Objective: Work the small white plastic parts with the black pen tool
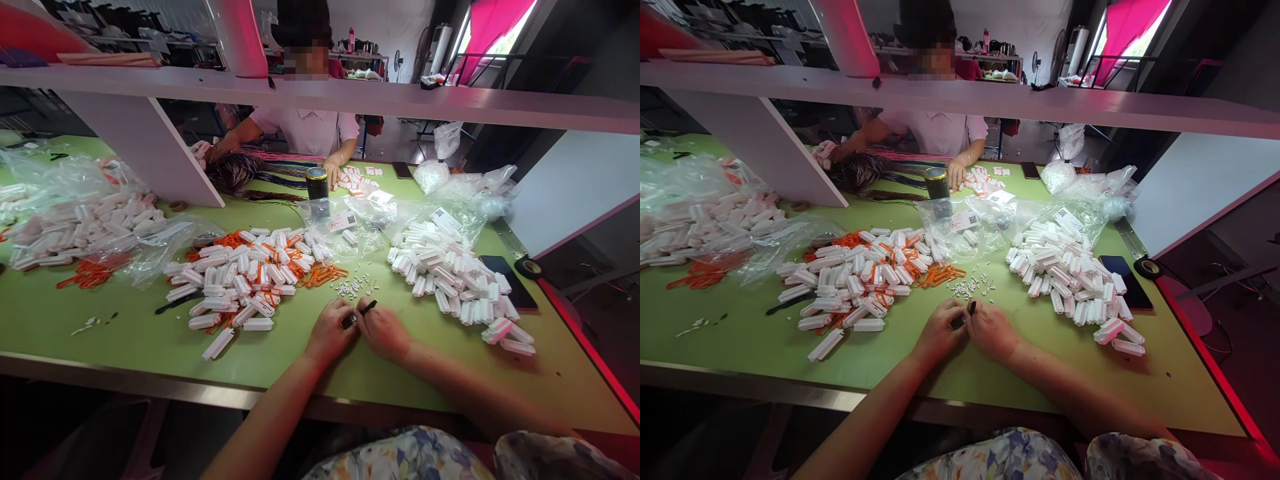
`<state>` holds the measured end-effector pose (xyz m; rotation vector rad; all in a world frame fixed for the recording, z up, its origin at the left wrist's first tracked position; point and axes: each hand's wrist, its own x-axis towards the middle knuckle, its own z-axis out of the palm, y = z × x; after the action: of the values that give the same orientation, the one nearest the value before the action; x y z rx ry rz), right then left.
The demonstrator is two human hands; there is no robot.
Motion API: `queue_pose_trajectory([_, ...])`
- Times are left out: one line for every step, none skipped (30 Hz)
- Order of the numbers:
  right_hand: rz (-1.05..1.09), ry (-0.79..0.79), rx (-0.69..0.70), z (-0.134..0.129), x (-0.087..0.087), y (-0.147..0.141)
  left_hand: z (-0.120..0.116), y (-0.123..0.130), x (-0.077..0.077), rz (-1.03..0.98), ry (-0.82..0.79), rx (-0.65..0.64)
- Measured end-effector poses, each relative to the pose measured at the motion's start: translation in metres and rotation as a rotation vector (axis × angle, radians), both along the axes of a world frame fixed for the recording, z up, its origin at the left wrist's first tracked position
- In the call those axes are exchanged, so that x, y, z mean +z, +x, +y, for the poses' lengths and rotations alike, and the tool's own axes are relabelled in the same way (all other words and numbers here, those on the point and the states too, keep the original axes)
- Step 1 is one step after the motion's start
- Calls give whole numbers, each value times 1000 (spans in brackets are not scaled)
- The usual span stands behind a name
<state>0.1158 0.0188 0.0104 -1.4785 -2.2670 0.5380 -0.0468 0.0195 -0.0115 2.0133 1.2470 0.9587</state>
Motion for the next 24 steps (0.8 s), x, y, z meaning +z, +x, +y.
queue_pose_trajectory([18,-6,1,0,0,1,0,0,0,3,3,-1])
queue_pose_trajectory([55,-13,0,-1,0,2,0,0,0,5,5,-3])
queue_pose_trajectory([109,-21,-5,-1,-1,4,0,0,1,8,5,-5])
queue_pose_trajectory([177,-28,-12,-1,-2,7,0,0,1,11,4,-4])
queue_pose_trajectory([248,-34,-20,-2,-3,10,0,0,2,12,4,-3])
queue_pose_trajectory([313,-38,-26,-2,-4,12,-1,0,2,12,3,-1])
queue_pose_trajectory([365,-40,-33,-3,-6,14,-1,0,2,11,4,2])
queue_pose_trajectory([401,-42,-35,-3,-7,15,-1,0,2,10,5,5])
queue_pose_trajectory([422,-45,-36,-3,-8,16,-1,0,3,8,5,7])
queue_pose_trajectory([433,-46,-36,-3,-9,16,-1,0,3,5,5,8])
queue_pose_trajectory([436,-48,-34,-3,-10,16,-1,0,3,3,5,9])
queue_pose_trajectory([433,-50,-31,-3,-10,15,-1,0,3,3,5,8])
queue_pose_trajectory([426,-52,-26,-3,-10,15,-1,0,3,3,4,7])
queue_pose_trajectory([417,-52,-22,-3,-10,15,-1,0,3,5,3,3])
queue_pose_trajectory([405,-49,-19,-3,-10,14,-1,0,3,7,2,0])
queue_pose_trajectory([391,-44,-17,-3,-10,14,-1,0,3,8,1,-3])
queue_pose_trajectory([375,-38,-17,-3,-9,14,-1,0,3,9,-1,-4])
queue_pose_trajectory([359,-31,-18,-3,-9,14,-1,0,3,9,-3,-4])
queue_pose_trajectory([342,-24,-20,-3,-9,14,-1,0,4,11,-6,-3])
queue_pose_trajectory([323,-19,-18,-3,-9,14,-1,0,4,12,-9,-2])
queue_pose_trajectory([301,-15,-16,-3,-8,13,-1,0,4,11,-11,-1])
queue_pose_trajectory([279,-8,-14,-4,-8,13,-1,0,4,9,-12,-1])
queue_pose_trajectory([252,-2,-12,-4,-8,12,-1,0,4,6,-12,-2])
queue_pose_trajectory([221,4,-10,-4,-7,11,-1,0,3,2,-11,-2])
